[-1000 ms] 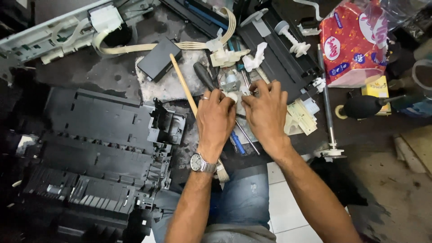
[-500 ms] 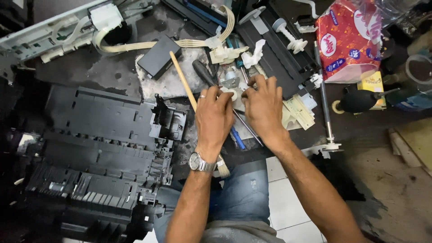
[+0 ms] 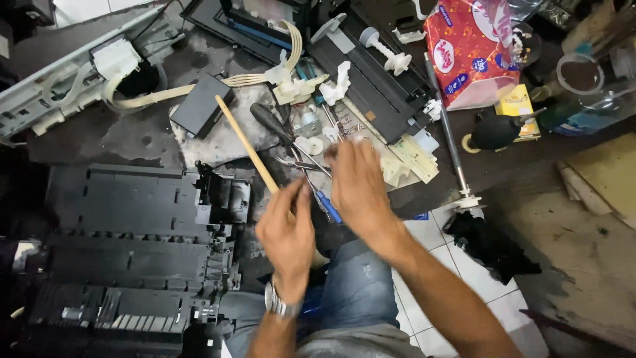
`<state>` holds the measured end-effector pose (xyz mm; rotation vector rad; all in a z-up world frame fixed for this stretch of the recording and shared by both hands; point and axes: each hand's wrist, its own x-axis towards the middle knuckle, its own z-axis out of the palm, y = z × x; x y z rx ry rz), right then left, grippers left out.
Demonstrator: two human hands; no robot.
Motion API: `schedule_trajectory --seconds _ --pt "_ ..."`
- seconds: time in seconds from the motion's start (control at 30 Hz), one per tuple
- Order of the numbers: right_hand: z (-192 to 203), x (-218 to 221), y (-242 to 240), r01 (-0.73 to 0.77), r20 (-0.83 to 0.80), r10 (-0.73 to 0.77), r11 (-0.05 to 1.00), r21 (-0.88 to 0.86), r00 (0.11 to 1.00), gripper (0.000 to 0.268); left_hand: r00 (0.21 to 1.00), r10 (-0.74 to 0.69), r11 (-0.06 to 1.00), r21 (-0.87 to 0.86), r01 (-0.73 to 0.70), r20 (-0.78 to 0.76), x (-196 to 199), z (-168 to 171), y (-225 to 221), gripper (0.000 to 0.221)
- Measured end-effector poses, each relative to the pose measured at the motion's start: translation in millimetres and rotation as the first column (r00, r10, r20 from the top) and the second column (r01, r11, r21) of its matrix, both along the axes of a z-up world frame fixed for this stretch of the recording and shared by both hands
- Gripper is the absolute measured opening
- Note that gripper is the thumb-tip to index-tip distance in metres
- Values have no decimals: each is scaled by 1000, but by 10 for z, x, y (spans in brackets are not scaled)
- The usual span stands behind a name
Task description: Disassembling, cleaning, and reassembling the internal components of an inkjet printer.
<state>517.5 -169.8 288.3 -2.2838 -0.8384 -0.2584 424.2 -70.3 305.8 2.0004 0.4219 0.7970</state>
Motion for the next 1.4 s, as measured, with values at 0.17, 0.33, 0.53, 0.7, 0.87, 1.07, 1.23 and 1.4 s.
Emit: schedule_trajectory --seconds 0.17,0.33,0.53,0.7,0.87,1.07,1.23,1.4 --pt "115 -821 -207 182 -593 208 829 529 778 19 980 -80 984 -172 49 -180 -431 89 -237 28" --pt "-111 -1129 -318 403 -690 421 588 702 588 15 981 -128 950 -303 80 -143 -635 101 -310 28" --pt "-106 -1072 -364 358 -630 502 536 764 592 12 987 -113 978 -190 89 -116 -631 149 -200 22" --pt "-37 -949 -484 350 -662 525 576 739 534 14 981 -193 981 -42 192 -32 -561 185 -131 19" --pt "14 -809 -571 289 -670 452 657 697 589 15 959 -280 954 -129 272 -44 -485 253 -116 12" --pt "61 -648 -604 188 -672 276 826 531 687 8 954 -274 938 -256 236 -125 -364 206 -121 8" --pt "-5 -651 -563 172 -589 215 830 530 779 9 969 -246 909 -348 231 0 -354 146 -51 7" --pt "31 -678 -544 213 -590 160 833 511 791 7 966 -257 893 -374 250 32 -335 148 -26 8"
